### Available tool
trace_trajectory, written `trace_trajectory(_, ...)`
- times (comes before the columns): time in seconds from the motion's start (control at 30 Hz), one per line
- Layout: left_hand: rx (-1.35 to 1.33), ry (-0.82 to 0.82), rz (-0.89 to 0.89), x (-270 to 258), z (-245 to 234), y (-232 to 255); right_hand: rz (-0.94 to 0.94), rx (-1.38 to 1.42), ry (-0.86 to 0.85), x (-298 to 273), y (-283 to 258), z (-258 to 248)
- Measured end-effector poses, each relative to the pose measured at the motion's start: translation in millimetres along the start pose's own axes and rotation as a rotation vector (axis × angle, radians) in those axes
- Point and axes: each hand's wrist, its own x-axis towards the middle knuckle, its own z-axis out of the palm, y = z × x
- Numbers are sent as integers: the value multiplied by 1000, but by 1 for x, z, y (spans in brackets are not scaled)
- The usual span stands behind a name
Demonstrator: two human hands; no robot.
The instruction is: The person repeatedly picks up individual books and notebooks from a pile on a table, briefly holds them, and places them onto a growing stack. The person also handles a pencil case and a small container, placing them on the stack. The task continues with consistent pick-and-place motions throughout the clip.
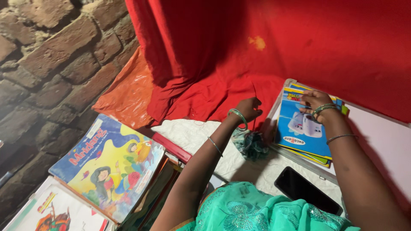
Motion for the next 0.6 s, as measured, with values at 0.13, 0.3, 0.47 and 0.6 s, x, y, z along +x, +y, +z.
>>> trace_trajectory(0.13,26,-103,0,24,39,-2,84,-230,266,5,20,-39)
trace_trajectory(0.3,62,-156,-30,48,85,-13,61,-589,520,13,55,-85)
trace_trajectory(0.47,36,-195,-2,56,122,-17,46,-815,472,28,77,-98)
trace_trajectory(0.6,8,-322,-77,49,122,-10,-1,-847,489,31,80,-95)
